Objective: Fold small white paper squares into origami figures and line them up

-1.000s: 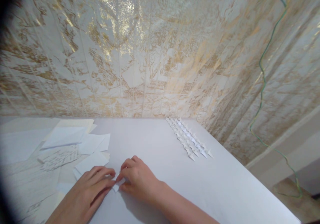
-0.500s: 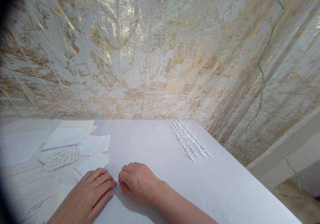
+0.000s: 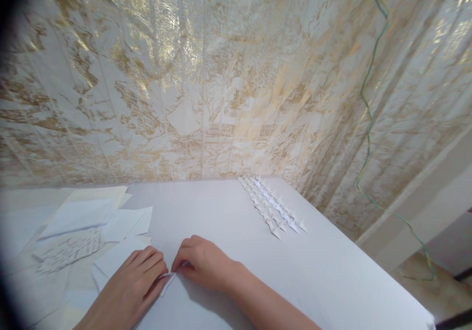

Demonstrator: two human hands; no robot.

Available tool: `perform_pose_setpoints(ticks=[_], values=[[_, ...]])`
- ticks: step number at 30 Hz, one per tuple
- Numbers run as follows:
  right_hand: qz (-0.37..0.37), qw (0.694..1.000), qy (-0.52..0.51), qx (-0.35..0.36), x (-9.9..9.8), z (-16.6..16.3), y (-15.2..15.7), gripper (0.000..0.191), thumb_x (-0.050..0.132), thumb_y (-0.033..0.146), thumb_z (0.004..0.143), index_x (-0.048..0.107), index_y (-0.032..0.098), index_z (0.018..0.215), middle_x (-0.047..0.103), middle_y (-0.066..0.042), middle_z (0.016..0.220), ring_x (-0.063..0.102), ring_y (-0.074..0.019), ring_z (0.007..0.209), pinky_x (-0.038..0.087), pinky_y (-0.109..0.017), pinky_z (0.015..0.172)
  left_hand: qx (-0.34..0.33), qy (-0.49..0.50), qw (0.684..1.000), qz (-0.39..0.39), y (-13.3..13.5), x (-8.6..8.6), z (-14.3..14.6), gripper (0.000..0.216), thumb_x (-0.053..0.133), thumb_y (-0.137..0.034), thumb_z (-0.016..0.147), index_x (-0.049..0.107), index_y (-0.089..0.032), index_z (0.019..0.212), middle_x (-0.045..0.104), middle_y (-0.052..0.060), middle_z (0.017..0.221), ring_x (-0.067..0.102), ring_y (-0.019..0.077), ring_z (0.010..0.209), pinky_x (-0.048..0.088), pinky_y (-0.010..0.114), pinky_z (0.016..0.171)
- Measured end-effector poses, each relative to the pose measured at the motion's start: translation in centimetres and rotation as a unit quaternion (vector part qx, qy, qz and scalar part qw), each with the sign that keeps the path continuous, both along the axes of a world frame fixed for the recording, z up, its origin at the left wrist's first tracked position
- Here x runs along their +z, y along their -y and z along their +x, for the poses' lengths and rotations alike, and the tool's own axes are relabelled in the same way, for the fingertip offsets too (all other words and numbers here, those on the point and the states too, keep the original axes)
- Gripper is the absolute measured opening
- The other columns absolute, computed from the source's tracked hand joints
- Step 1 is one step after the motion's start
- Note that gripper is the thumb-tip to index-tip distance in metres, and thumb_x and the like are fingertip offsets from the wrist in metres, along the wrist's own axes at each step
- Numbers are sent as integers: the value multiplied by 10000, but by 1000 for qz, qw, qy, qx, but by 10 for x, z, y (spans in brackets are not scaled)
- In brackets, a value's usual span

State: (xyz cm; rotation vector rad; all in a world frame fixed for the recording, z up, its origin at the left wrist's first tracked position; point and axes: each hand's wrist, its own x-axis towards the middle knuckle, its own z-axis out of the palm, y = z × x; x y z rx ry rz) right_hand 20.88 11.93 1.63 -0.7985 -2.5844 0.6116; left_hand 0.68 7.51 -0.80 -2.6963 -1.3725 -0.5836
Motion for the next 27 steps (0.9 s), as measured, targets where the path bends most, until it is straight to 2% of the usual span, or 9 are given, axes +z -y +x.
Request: perform_pose_setpoints(ticks=[5, 9, 18, 27], values=[[-80, 994, -67, -41, -12, -2, -6, 133, 724, 56, 822, 729, 188, 811, 676, 7, 808, 611, -161, 869, 445, -266, 874, 20, 19, 999, -31, -3, -6, 0, 207, 517, -150, 939, 665, -196, 802, 679, 49, 837, 611, 265, 830, 448, 415, 771], [-125, 984, -97, -77, -14, -4, -4, 116, 769, 71, 801, 749, 184, 786, 680, 8, 779, 598, -164, 868, 422, -262, 836, 47, 25, 997, -55, -2, -5, 3, 184, 530, -137, 923, 659, -194, 806, 678, 48, 827, 618, 264, 838, 452, 407, 768], [-133, 978, -89, -134, -12, -15, 2, 166, 801, 46, 759, 704, 176, 727, 631, 44, 740, 550, -139, 796, 381, -269, 858, 50, 26, 994, -92, 0, 3, 1, 331, 375, -178, 1001, 668, -219, 852, 710, 51, 883, 635, 257, 867, 457, 414, 797], [-143, 977, -92, -126, -10, -13, 1, 141, 761, 61, 803, 725, 183, 743, 652, 37, 757, 568, -140, 803, 374, -287, 897, 73, 10, 991, -108, -2, 5, 2, 340, 364, -168, 1014, 667, -205, 863, 702, 53, 862, 634, 257, 857, 464, 411, 793]])
